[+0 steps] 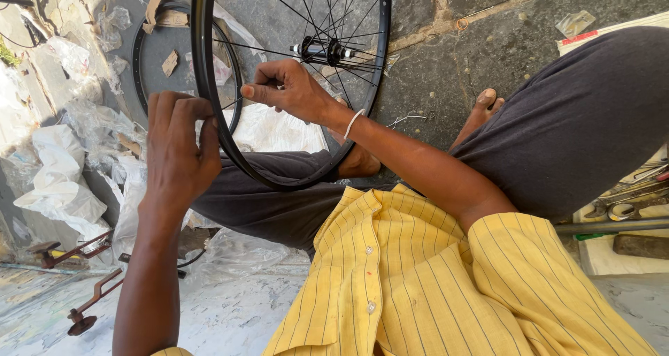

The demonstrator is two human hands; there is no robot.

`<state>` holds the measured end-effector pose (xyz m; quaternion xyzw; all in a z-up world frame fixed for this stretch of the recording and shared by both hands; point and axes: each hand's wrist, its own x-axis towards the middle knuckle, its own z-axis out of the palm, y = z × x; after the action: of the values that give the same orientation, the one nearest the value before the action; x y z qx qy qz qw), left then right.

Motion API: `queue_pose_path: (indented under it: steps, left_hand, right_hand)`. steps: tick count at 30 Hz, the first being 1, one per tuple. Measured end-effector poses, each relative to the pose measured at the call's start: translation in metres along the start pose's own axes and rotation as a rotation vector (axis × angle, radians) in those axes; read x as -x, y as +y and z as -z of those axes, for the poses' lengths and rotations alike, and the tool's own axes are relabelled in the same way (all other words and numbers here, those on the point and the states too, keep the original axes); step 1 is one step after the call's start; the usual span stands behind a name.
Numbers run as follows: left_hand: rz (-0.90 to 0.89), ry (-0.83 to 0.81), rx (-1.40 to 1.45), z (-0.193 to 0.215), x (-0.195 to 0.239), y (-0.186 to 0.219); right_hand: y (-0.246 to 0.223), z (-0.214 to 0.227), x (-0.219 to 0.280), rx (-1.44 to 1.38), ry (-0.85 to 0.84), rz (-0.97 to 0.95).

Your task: The person sits on the ground assembling a bicycle wheel by inserting spokes into the hub and rim, then securing them with nipples. The person handles the wheel, spokes, and nipples by hand to complete the assembly.

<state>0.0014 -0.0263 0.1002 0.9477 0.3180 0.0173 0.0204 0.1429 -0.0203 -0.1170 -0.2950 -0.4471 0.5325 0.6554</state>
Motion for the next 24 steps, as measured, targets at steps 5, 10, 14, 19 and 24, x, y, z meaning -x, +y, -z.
queue_pose_path:
  steps: [5, 10, 14, 19, 24]
  left_hand:
    - [0.039, 0.000, -0.020, 0.0053, 0.0001, 0.0057]
    - [0.081, -0.025, 0.043, 0.0061, -0.0017, 0.0071]
    - [0.062, -0.010, 0.006, 0.0044, -0.0017, 0.0077]
    - [0.061, 0.001, -0.074, 0.0072, -0.0014, 0.0055]
    - [0.132, -0.007, 0.038, 0.0047, 0.0059, 0.0065]
  right_hand:
    - [-0.0012, -0.0008, -0.0005, -0.017, 0.002, -0.011]
    - [-0.0022, -0.0012, -0.0005, -0.038, -0.003, 0.005]
    - [-0.0027, -0.0038, 0.0015, -0.064, -0.014, -0.033]
    - [0.0001, -0.0028, 0.0023, -0.045, -0.010, -0.037]
    - [0.0026, -0.0086, -0.0007, -0.090, -0.051, -0.002]
